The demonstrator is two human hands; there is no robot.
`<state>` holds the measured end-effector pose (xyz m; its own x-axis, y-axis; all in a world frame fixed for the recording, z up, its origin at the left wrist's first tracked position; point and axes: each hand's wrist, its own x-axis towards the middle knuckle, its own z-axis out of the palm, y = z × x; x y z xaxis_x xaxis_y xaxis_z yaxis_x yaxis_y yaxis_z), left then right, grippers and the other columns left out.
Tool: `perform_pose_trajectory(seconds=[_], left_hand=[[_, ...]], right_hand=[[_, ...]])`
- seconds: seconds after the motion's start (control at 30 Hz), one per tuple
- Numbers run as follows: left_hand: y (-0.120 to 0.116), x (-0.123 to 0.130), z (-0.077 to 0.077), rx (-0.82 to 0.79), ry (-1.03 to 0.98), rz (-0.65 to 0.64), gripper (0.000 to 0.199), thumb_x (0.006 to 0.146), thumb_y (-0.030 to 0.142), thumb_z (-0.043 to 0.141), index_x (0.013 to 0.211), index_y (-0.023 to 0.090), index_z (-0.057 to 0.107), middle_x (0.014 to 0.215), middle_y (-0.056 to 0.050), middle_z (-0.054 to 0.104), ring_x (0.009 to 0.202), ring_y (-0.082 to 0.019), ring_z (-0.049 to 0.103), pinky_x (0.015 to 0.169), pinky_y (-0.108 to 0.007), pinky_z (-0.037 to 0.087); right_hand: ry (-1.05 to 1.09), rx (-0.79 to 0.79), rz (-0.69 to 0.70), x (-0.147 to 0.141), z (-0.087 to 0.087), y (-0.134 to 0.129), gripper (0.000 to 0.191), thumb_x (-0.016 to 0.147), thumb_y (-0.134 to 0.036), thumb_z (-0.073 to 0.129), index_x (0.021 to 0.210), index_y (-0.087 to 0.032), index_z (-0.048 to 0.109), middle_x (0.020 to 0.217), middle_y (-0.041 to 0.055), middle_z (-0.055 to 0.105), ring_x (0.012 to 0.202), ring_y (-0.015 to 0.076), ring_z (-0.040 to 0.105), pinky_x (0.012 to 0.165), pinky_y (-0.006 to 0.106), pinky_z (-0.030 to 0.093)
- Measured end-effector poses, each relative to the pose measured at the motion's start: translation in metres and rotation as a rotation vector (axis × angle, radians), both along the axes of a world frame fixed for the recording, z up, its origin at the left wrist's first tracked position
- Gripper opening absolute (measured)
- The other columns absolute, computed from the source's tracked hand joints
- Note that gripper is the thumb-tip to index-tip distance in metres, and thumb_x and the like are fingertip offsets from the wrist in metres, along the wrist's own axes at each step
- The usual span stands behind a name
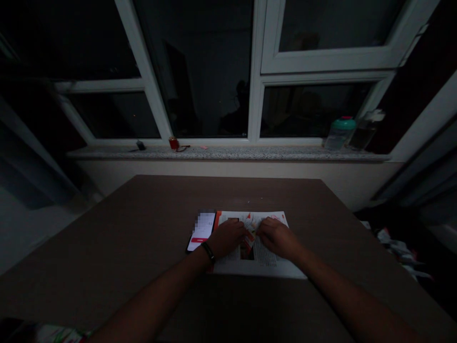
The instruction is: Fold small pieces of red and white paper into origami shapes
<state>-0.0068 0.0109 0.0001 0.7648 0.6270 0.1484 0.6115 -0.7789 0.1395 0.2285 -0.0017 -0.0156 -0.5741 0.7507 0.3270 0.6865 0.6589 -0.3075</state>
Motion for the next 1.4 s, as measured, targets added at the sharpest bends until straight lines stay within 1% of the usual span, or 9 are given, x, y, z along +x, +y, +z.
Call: perform_pose_trajectory(seconds=[0.1, 0.3, 0.5, 0.67, 0.8, 0.97, 1.17, 1.3, 1.4], left_hand=[[-0.002, 0.000, 0.001, 0.001, -0.035, -0.004, 0.014, 0.095, 0.015, 0.054, 0.101, 0.020, 0.065, 0.100, -0.004, 0.064, 0.097, -0.021, 0.055, 0.087, -0.032, 0.043], [-0.004, -0.001, -0.001, -0.036, -0.127, 0.025, 0.015, 0.095, 0.016, 0.051, 0.104, 0.020, 0.063, 0.102, -0.004, 0.065, 0.097, -0.020, 0.057, 0.088, -0.032, 0.043], [-0.004, -0.003, -0.003, -0.061, -0.192, 0.057, 0.009, 0.095, 0.022, 0.054, 0.101, 0.019, 0.060, 0.101, -0.005, 0.065, 0.096, -0.020, 0.058, 0.088, -0.032, 0.043], [-0.005, -0.002, -0.002, -0.068, -0.220, 0.050, 0.010, 0.094, 0.021, 0.055, 0.103, 0.020, 0.058, 0.103, -0.004, 0.063, 0.098, -0.020, 0.057, 0.090, -0.033, 0.042], [-0.007, 0.000, -0.002, -0.074, -0.201, 0.044, 0.014, 0.093, 0.020, 0.056, 0.106, 0.019, 0.057, 0.105, -0.006, 0.062, 0.100, -0.021, 0.057, 0.089, -0.033, 0.043], [-0.007, 0.002, -0.004, -0.084, -0.179, 0.063, 0.020, 0.091, 0.021, 0.058, 0.111, 0.019, 0.055, 0.107, -0.007, 0.061, 0.103, -0.022, 0.056, 0.086, -0.033, 0.044], [-0.006, 0.001, -0.011, -0.091, -0.182, 0.053, 0.024, 0.092, 0.021, 0.057, 0.116, 0.019, 0.053, 0.110, -0.007, 0.061, 0.104, -0.022, 0.057, 0.089, -0.034, 0.045], [-0.005, 0.001, -0.010, -0.101, -0.200, 0.008, 0.025, 0.095, 0.023, 0.055, 0.120, 0.019, 0.052, 0.115, -0.007, 0.061, 0.107, -0.021, 0.056, 0.093, -0.034, 0.044], [-0.005, 0.000, -0.007, -0.082, -0.207, -0.027, 0.022, 0.096, 0.022, 0.053, 0.117, 0.020, 0.054, 0.114, -0.007, 0.060, 0.107, -0.021, 0.054, 0.093, -0.034, 0.043]], right_hand=[[-0.003, 0.017, -0.023, -0.001, -0.002, 0.000, 0.017, 0.086, -0.011, 0.051, 0.089, -0.019, 0.065, 0.090, 0.0052, 0.061, 0.091, 0.0208, 0.057, 0.099, 0.042, 0.036], [0.020, 0.028, -0.011, -0.002, -0.007, 0.002, 0.016, 0.085, -0.013, 0.054, 0.088, -0.020, 0.068, 0.091, 0.0052, 0.061, 0.092, 0.0216, 0.056, 0.093, 0.040, 0.039], [0.175, -0.018, 0.013, -0.004, -0.010, 0.003, 0.019, 0.082, -0.010, 0.057, 0.095, -0.021, 0.065, 0.092, 0.0042, 0.065, 0.091, 0.0206, 0.059, 0.086, 0.036, 0.043], [0.266, -0.053, -0.046, -0.007, -0.014, 0.005, 0.011, 0.086, -0.018, 0.061, 0.097, -0.021, 0.061, 0.093, 0.0032, 0.066, 0.091, 0.0200, 0.061, 0.090, 0.037, 0.043], [0.315, -0.072, -0.069, -0.010, -0.013, 0.004, 0.005, 0.089, -0.020, 0.060, 0.093, -0.022, 0.060, 0.093, 0.0032, 0.067, 0.092, 0.0195, 0.063, 0.091, 0.037, 0.043], [0.364, -0.058, -0.047, -0.010, -0.012, 0.005, 0.003, 0.091, -0.021, 0.058, 0.093, -0.021, 0.060, 0.093, 0.0040, 0.066, 0.089, 0.0185, 0.063, 0.083, 0.033, 0.046], [0.383, -0.023, -0.029, -0.009, -0.012, 0.005, 0.005, 0.091, -0.020, 0.059, 0.096, -0.022, 0.061, 0.093, 0.0036, 0.067, 0.092, 0.0190, 0.062, 0.089, 0.035, 0.044], [0.417, -0.002, 0.017, -0.010, -0.008, 0.005, 0.008, 0.095, -0.020, 0.055, 0.096, -0.022, 0.063, 0.092, 0.0036, 0.067, 0.092, 0.0184, 0.061, 0.087, 0.033, 0.045], [0.430, -0.006, 0.036, -0.010, -0.008, 0.007, 0.012, 0.096, -0.023, 0.055, 0.092, -0.023, 0.065, 0.090, 0.0035, 0.067, 0.090, 0.0188, 0.061, 0.085, 0.034, 0.045]])
